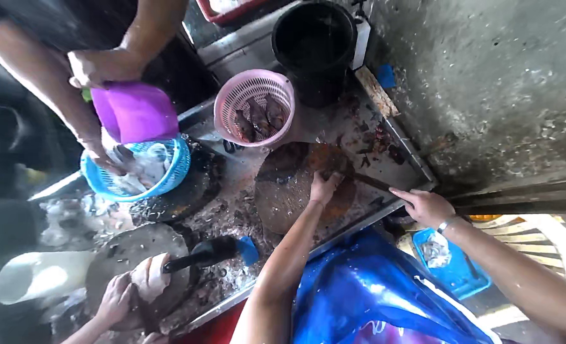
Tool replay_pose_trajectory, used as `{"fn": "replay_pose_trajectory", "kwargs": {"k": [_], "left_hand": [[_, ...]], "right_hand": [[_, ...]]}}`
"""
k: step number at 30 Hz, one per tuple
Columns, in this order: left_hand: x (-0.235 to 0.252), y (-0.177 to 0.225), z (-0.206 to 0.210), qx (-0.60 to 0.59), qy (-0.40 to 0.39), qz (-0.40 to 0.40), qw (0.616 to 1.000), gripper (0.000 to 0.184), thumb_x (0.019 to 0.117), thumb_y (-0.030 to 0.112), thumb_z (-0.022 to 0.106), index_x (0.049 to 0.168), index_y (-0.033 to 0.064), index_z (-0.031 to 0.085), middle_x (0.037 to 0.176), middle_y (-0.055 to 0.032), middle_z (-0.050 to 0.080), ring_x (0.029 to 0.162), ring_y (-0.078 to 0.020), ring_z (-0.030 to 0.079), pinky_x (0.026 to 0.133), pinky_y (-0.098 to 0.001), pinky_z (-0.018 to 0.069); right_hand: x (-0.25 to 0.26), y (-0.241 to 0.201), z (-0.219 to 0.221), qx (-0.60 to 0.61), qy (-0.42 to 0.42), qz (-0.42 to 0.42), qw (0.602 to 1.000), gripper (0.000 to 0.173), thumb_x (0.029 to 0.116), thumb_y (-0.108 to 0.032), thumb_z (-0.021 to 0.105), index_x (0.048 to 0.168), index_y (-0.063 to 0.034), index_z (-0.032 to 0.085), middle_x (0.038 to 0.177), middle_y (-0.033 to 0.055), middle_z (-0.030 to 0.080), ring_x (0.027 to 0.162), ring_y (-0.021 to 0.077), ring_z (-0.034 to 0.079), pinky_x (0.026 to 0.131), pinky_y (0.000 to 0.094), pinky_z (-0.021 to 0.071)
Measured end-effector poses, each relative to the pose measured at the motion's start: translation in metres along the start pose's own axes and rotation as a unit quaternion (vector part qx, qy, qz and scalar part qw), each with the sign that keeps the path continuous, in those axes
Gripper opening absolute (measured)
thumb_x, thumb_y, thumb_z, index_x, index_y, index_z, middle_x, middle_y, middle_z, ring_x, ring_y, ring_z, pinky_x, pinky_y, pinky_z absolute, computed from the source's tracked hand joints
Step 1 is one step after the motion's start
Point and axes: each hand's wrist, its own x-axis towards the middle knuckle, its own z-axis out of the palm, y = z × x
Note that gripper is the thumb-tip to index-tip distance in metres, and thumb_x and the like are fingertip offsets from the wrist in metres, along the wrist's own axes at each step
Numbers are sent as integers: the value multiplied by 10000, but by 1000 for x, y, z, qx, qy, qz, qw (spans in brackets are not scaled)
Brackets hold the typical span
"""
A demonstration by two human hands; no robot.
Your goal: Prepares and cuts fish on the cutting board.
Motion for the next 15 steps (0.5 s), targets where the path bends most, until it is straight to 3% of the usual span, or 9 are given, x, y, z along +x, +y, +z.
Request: {"fn": "replay_pose_trajectory", "kwargs": {"k": [4,8,11,14,15], "left_hand": [[1,-3,-14,-22,-23,-16,999,496,1048,413,582,1395,64,512,999,-155,677,766,-238,659,738,-432,574],[-2,-1,-23,18,-53,-26,998,495,1057,439,557,1429,114,515,981,-138,667,695,-209,631,656,-388,559],[-2,3,-28,61,-71,-48,994,553,1062,470,530,1517,163,459,1044,-163,672,713,-227,638,675,-407,566],[-1,5,-25,33,-79,-65,994,517,1068,481,512,1488,182,479,1005,-143,633,626,-193,543,563,-353,491],[1,5,-26,41,-83,-56,994,513,1072,462,515,1492,173,466,1067,-155,634,680,-213,570,595,-375,509]], "right_hand": [[-1,1,-16,-78,10,-32,996,615,1042,-157,459,1560,-485,403,1146,182,697,911,395,711,734,588,566],[7,-7,-29,-121,11,-16,992,680,1026,-109,494,1565,-507,375,1177,176,684,866,384,713,707,562,576],[17,-8,-29,-146,23,-69,987,703,1016,-99,539,1575,-490,367,1164,194,669,864,386,702,706,542,575],[25,-16,-34,-156,32,-130,979,721,996,-77,589,1568,-472,396,1138,201,669,892,396,698,713,544,574],[28,-19,-42,-158,14,-139,978,727,1002,-63,576,1576,-466,384,1171,215,663,922,418,692,737,562,570]]}}
